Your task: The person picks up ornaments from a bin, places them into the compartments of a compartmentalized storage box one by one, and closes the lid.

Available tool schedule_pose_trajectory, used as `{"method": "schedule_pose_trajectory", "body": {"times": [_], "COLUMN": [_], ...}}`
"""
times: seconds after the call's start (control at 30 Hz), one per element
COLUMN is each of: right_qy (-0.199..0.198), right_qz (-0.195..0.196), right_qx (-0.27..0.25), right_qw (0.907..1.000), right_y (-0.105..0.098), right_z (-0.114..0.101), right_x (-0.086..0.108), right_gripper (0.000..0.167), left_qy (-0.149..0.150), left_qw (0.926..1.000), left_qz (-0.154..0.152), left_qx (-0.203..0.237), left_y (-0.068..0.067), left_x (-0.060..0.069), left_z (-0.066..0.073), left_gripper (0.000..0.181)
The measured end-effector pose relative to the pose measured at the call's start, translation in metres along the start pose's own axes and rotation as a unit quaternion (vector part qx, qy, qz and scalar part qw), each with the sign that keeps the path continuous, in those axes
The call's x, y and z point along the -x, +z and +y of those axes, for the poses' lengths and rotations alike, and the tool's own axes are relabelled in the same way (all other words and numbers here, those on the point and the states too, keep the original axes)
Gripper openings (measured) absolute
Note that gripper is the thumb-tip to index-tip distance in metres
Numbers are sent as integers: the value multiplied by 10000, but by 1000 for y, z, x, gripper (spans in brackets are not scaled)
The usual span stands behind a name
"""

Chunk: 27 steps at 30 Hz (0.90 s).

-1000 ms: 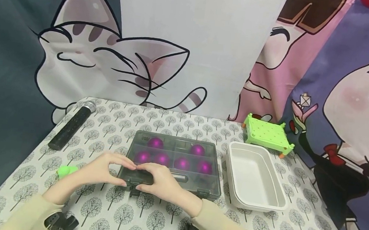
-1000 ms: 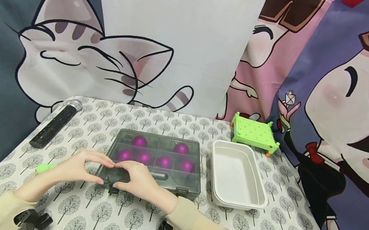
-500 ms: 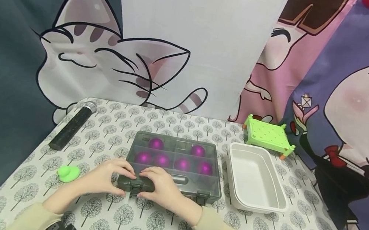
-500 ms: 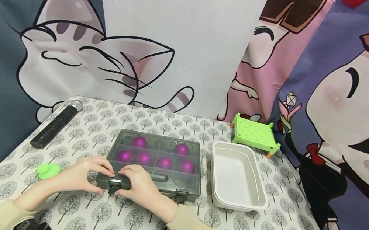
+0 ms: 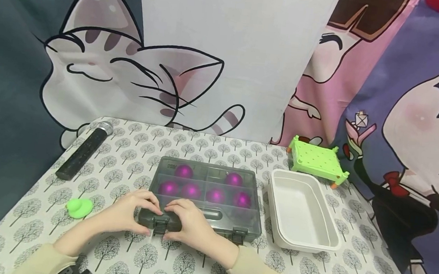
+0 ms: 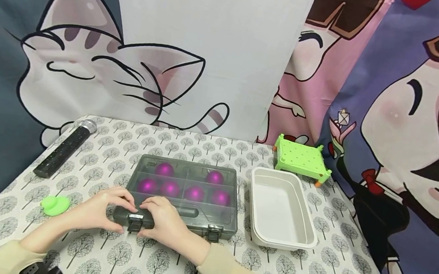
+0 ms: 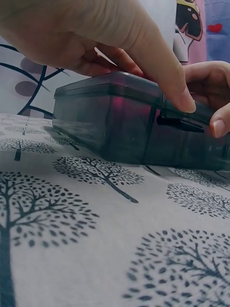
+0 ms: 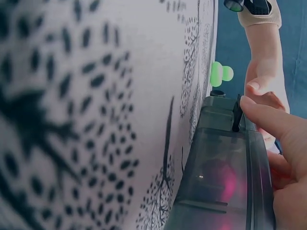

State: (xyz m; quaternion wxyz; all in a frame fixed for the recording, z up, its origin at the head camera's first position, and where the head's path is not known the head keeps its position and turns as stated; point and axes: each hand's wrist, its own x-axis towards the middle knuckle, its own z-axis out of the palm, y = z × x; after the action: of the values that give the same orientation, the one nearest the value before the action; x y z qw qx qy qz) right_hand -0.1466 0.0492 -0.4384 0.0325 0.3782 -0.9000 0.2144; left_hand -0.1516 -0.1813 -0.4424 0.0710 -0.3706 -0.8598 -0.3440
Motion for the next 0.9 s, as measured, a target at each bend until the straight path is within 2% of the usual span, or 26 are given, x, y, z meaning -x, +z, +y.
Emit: {"method": "schedule_pose_trajectory", "body": {"times": [0.4,0.67,0.9], "right_qy": [56,238,225], "right_qz": [449,393,382], "right_qx": [38,-337,-552], "right_qw": [9990,9984,9975], "right_y": [8,6,4], "right_z": [-5,-1,1], "right_x": [-5,-7,-7], "right_gripper": [66,44,34], "left_qy": [-314,-263,-424], "left_qw": [9978,9975,9968], "left_qz": [-90,42,168], "left_qx": [575,655,664], "left_y": [1,4,7], "left_x": [-3,-2,-5], "left_z": [-2,-2,-2], "left_gripper": [40,41,36]}}
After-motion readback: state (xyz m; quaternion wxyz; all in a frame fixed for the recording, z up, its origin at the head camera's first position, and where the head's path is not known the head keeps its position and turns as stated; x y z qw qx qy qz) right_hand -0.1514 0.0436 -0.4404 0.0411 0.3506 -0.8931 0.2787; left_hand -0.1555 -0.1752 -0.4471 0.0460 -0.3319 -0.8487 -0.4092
